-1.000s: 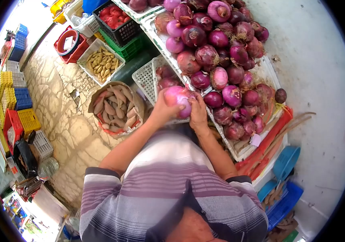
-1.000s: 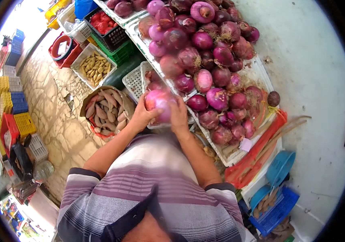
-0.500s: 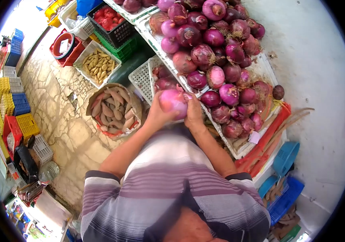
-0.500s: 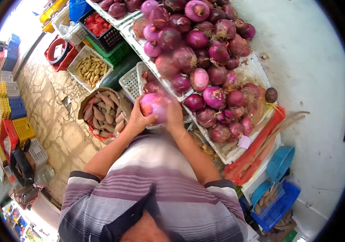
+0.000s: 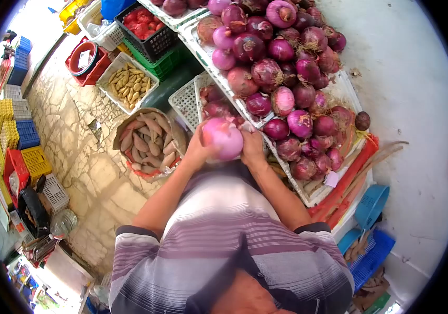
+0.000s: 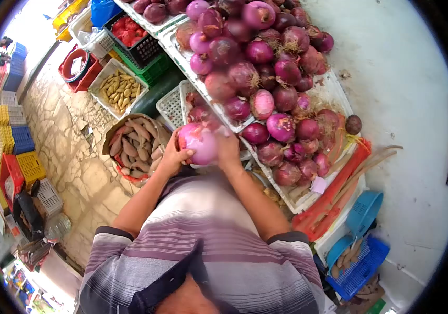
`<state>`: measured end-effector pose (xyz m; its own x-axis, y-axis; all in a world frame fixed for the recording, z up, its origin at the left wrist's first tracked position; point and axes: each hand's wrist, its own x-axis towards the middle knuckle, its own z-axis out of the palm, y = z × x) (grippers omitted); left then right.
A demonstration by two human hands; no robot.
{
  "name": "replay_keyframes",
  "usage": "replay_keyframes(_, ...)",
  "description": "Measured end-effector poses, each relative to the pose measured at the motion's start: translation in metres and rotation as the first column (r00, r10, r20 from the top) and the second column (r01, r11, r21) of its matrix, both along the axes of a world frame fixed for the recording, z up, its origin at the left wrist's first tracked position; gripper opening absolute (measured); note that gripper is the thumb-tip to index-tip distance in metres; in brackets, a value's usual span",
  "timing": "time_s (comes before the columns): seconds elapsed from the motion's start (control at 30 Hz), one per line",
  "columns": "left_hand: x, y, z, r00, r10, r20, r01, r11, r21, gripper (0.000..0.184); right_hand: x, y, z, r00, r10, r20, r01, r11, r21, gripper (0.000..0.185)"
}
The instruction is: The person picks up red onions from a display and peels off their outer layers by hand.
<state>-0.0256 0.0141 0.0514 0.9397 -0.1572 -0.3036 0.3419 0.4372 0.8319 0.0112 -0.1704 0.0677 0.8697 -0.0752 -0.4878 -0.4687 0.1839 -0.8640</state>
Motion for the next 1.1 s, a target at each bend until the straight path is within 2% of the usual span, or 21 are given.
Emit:
replay_keyframes(0.03,-0.001,0.003,0.006,0.997,0.000,-0.073,-0.009,0.991,-0.131,0.098,-0.001,0.001,0.003,0.999,-0.001,0.050,0.000,1.000,0.023,0.028)
replay_keyframes(0.1,0.003,0.000,0.010,0.995,-0.029,-0.100,-0.015,0.910,-0.415,0.099,-0.004,-0.012,-0.027,0.992,0.057,0.113,-0.033,0.978,-0.204,0.026)
replay_keyframes(0.13,0.005,-0.001,0.012,0.995,-0.045,-0.093,0.000,0.899,-0.439,0.100,-0.001,-0.013,-0.030,0.985,0.095,0.143,-0.046,0.949,-0.312,0.024)
replay_keyframes(0.23,-0.007,0.000,0.000,0.967,-0.097,-0.236,-0.049,0.836,-0.547,0.100,-0.005,-0.008,-0.014,0.996,0.007,-0.091,-0.012,0.998,-0.065,0.013)
replay_keyframes(0.27,-0.012,0.001,-0.010,0.953,-0.133,-0.274,-0.053,0.814,-0.579,0.099,-0.010,-0.018,-0.040,0.992,0.000,-0.123,0.006,0.999,0.048,0.013)
replay_keyframes(0.33,-0.010,0.002,-0.011,0.948,-0.206,-0.241,-0.010,0.740,-0.672,0.098,-0.019,-0.028,-0.085,0.997,0.030,-0.069,-0.047,0.964,-0.262,0.020)
replay_keyframes(0.37,-0.007,0.003,-0.011,0.946,-0.237,-0.221,0.008,0.700,-0.714,0.098,-0.022,-0.033,-0.097,0.995,0.047,-0.088,-0.068,0.966,-0.248,0.025)
replay_keyframes(0.43,-0.005,0.007,-0.007,0.947,-0.233,-0.219,0.032,0.750,-0.661,0.097,-0.027,-0.044,-0.118,0.989,0.082,-0.127,-0.109,0.970,-0.219,0.038)
replay_keyframes(0.5,0.002,0.004,0.006,0.955,-0.185,-0.231,0.017,0.813,-0.583,0.097,-0.031,-0.053,-0.127,0.980,0.070,-0.185,-0.068,0.998,0.017,0.050)
replay_keyframes(0.53,0.005,0.003,0.017,0.966,-0.144,-0.213,0.007,0.843,-0.537,0.092,-0.033,-0.056,-0.127,0.991,0.064,-0.121,-0.064,0.998,-0.001,0.061)
replay_keyframes(0.6,0.010,0.003,0.017,0.969,-0.163,-0.185,0.054,0.872,-0.486,0.089,-0.042,-0.068,-0.121,0.993,0.034,-0.111,-0.050,0.989,-0.141,0.058)
replay_keyframes(0.7,0.016,0.004,0.011,0.964,-0.206,-0.169,0.137,0.927,-0.348,0.088,-0.042,-0.067,-0.047,0.996,0.087,0.011,-0.088,0.995,0.037,0.060)
replay_keyframes(0.77,0.019,0.003,0.007,0.957,-0.248,-0.149,0.212,0.951,-0.224,0.086,-0.036,-0.056,-0.002,0.980,0.111,0.166,-0.134,0.981,0.140,0.061)
replay_keyframes(0.8,0.021,0.002,0.005,0.949,-0.280,-0.147,0.257,0.953,-0.158,0.091,-0.033,-0.040,0.031,0.979,0.143,0.147,-0.154,0.986,0.064,0.049)
replay_keyframes(0.9,0.028,-0.010,0.001,0.938,-0.324,-0.121,0.316,0.945,-0.080,0.097,-0.022,-0.034,0.035,0.981,0.194,0.010,-0.193,0.969,0.152,0.045)
replay_keyframes(0.93,0.027,-0.009,0.013,0.937,-0.317,-0.145,0.312,0.948,-0.058,0.103,-0.022,-0.037,0.023,0.990,0.138,0.002,-0.137,0.981,0.137,0.043)
replay_keyframes(1.03,0.019,-0.021,0.009,0.989,-0.144,-0.027,0.145,0.989,0.010,0.104,-0.022,-0.034,0.006,0.995,0.029,0.093,-0.038,0.994,0.106,0.041)
replay_keyframes(1.07,0.018,-0.024,-0.006,0.990,-0.118,0.072,0.115,0.992,0.044,0.104,-0.021,-0.033,-0.005,0.987,0.038,0.155,-0.049,0.997,0.065,0.041)
replay_keyframes(1.1,0.016,-0.026,-0.005,0.994,-0.076,0.075,0.073,0.996,0.050,0.102,-0.021,-0.025,0.001,0.987,0.021,0.156,-0.031,0.998,0.061,0.041)
